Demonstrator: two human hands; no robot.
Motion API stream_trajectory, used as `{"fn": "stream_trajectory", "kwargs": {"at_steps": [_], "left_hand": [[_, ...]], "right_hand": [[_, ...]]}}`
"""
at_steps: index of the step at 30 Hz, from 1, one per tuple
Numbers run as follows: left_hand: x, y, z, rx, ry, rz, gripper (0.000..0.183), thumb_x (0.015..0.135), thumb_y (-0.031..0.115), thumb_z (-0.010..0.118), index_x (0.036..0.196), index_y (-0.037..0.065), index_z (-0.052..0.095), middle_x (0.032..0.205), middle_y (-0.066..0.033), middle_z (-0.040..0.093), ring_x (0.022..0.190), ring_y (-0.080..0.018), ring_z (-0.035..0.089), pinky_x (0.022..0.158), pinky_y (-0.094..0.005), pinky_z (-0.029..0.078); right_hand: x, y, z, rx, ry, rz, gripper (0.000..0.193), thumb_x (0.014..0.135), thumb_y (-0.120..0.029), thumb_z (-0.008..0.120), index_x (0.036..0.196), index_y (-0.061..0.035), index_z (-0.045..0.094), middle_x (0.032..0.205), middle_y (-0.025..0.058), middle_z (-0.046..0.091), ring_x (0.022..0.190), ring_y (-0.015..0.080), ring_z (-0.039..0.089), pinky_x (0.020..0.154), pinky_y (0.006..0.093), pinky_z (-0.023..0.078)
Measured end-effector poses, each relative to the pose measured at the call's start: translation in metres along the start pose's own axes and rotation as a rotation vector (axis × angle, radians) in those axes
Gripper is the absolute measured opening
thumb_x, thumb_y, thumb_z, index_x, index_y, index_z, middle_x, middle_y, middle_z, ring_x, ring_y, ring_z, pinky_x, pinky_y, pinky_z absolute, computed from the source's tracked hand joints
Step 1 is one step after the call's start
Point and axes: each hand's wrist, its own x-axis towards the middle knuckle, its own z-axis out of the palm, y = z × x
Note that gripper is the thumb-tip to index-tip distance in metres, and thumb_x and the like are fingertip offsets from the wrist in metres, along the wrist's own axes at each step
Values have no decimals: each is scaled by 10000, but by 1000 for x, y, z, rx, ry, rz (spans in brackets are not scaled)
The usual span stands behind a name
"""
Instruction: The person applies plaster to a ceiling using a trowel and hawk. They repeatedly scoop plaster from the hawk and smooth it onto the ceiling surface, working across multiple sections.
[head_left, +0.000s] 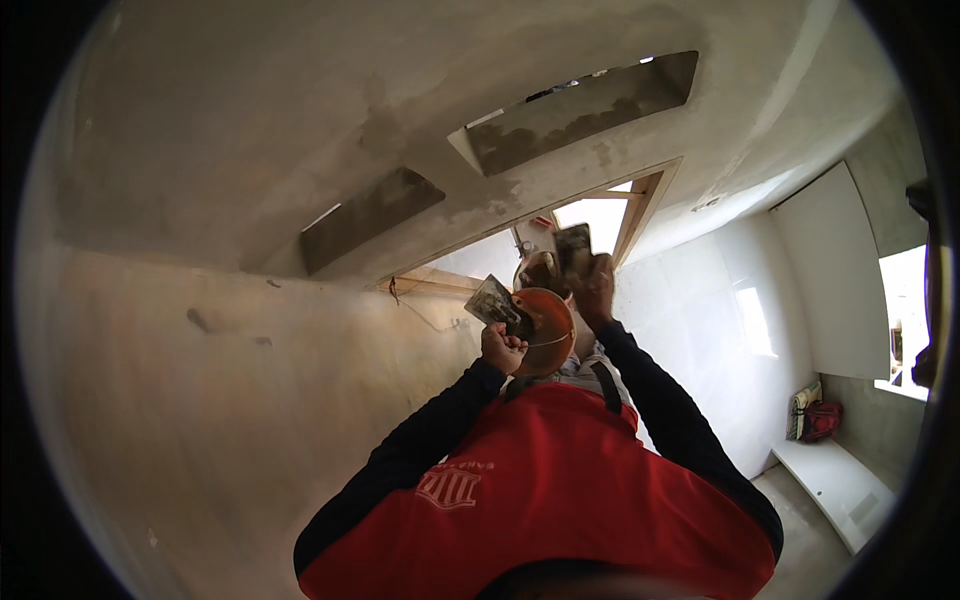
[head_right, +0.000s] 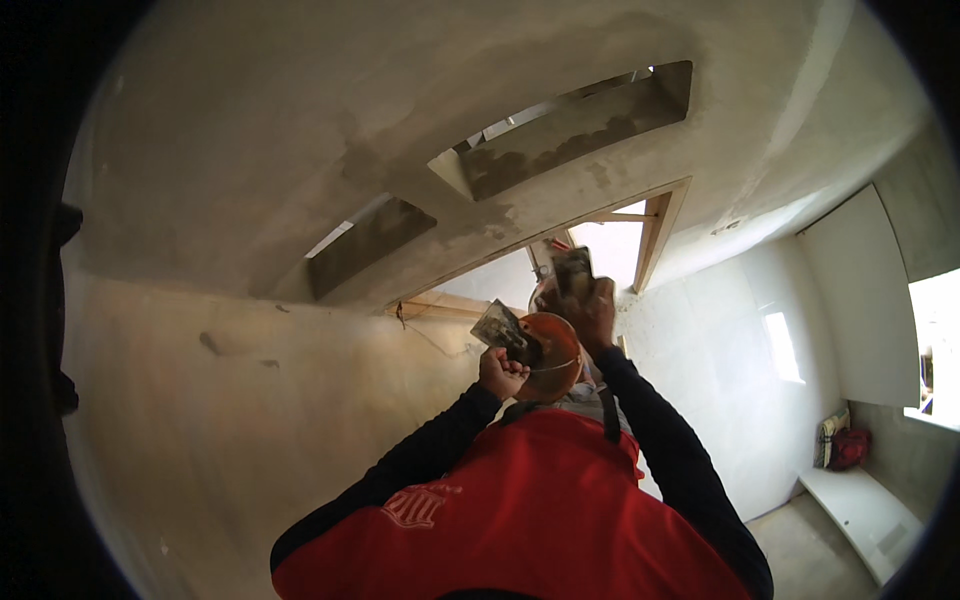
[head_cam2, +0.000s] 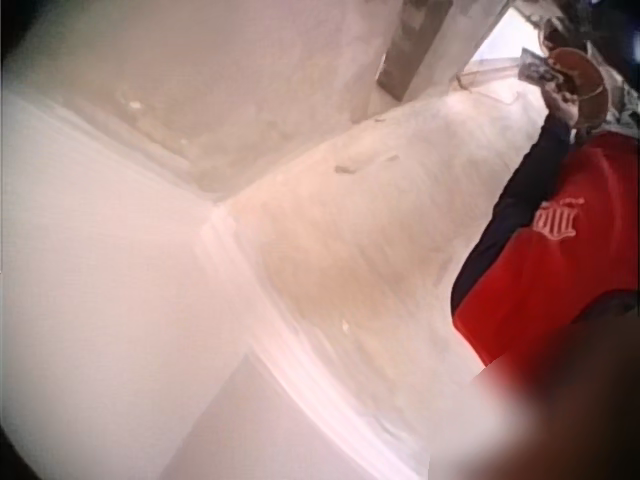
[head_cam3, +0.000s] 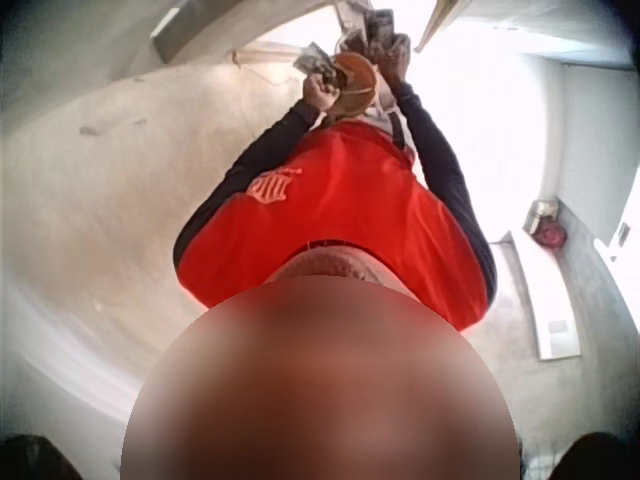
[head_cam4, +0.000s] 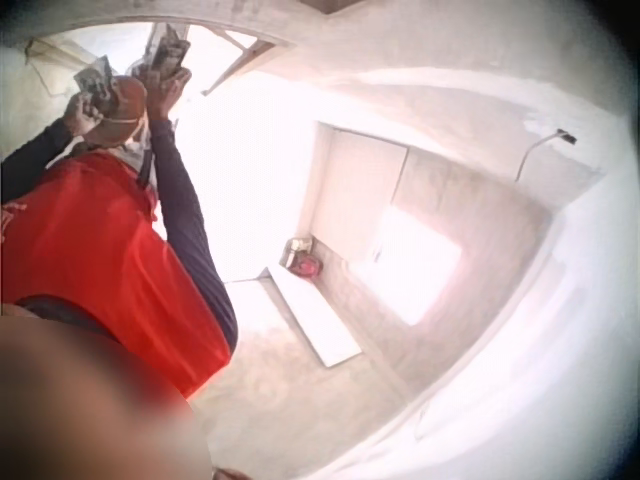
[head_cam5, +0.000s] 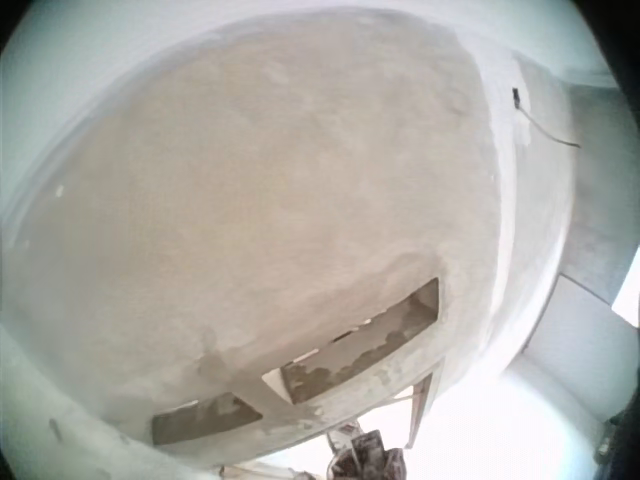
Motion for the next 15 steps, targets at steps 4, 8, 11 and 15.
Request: {"fn": "stream_trajectory", "kwargs": {"at_steps": [4,8,11,15], "left_hand": [[-1,-14,4,22,6,-4,339,856,214,613,627,190,364,587,-19,331,592,-209,414,836,-435,441],[-11,-29,18,72,-29,22,340,862,225,618,628,183,374,593,-19,335,599,-203,420,796,-423,442],[-23,-29,20,100,-117,51,333,866,225,622,638,181,384,605,-16,343,596,-200,420,766,-417,446],[-20,-26,18,90,-134,42,318,866,219,626,653,185,392,617,-13,350,587,-198,420,740,-411,448]], "right_hand": [[-47,40,-42,-54,44,193,365,802,-168,724,1017,15,493,892,187,564,817,365,587,741,448,490],[-46,20,-67,16,-8,165,330,815,-131,720,1018,6,499,896,176,588,790,315,595,722,422,499],[-23,-34,-71,99,-35,35,386,805,-101,748,1101,2,523,986,156,584,849,287,591,749,406,503],[31,-137,-57,51,22,-447,517,796,-57,761,1255,7,531,1053,173,580,908,335,606,786,438,513]]}}
